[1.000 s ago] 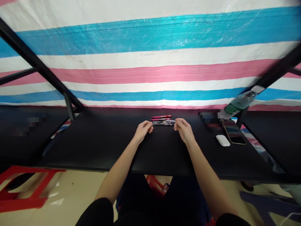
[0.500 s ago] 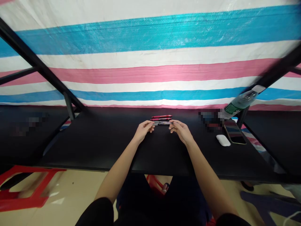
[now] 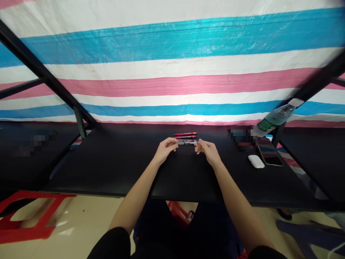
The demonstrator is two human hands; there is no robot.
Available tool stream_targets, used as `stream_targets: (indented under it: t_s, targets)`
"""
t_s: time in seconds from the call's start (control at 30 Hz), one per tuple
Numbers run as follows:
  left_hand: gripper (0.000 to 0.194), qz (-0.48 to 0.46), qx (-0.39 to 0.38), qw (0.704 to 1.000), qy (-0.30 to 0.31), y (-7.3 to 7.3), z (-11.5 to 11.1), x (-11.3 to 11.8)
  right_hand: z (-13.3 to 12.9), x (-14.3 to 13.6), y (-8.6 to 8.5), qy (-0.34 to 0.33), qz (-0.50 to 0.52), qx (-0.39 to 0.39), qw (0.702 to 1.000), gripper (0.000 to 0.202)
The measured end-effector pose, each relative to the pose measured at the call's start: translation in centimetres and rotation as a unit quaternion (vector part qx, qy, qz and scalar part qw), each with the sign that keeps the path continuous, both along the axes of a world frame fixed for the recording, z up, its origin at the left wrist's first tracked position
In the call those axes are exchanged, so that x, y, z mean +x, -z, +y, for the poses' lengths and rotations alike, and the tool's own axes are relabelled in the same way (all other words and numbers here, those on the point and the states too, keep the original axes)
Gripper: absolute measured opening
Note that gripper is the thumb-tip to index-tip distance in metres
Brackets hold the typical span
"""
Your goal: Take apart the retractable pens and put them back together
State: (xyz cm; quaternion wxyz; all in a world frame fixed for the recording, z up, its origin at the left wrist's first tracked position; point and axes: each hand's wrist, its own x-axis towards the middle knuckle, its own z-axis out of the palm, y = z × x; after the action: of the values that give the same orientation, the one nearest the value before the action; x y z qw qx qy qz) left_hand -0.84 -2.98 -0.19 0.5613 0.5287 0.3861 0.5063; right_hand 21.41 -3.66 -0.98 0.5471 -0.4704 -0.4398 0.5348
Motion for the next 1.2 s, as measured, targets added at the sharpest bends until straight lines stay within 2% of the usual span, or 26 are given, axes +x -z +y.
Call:
stream_targets:
  t_s: [0.27, 0.37, 0.5, 0.73, 0.9, 1.2]
  targets:
    - [0.048, 0.029, -0.088, 0.996, -0.016, 0.04, -0.22, 0.48, -0.10, -0.15, -0.18, -0.006, 0.012, 0.018, 1.000, 0.043]
    - [0.046, 0.034, -0.065, 0.997, -0.014, 0.02, -0.25, 0.43, -0.11, -0.25, -0.13, -0.021, 0.015, 0.024, 0.999, 0.042]
    - [0.039, 0.015, -0.025, 1.000, 0.001, -0.32, -0.32, 0.48, -0.06, -0.20, -0.06, -0.006, 0.016, 0.024, 1.000, 0.043]
    - [0.046, 0.042, -0.072, 0.997, -0.009, -0.20, -0.36, 0.50, -0.09, -0.25, -0.11, -0.007, 0.016, 0.024, 1.000, 0.040]
    - [0.035, 0.044, -0.034, 0.998, 0.006, -0.25, -0.38, 0.41, -0.08, -0.31, 0.13, -0.006, 0.002, 0.035, 0.999, 0.038]
    - [0.042, 0.079, -0.047, 0.996, 0.003, -0.02, -0.35, 0.44, -0.10, -0.33, 0.04, -0.018, 0.001, 0.036, 0.999, 0.038]
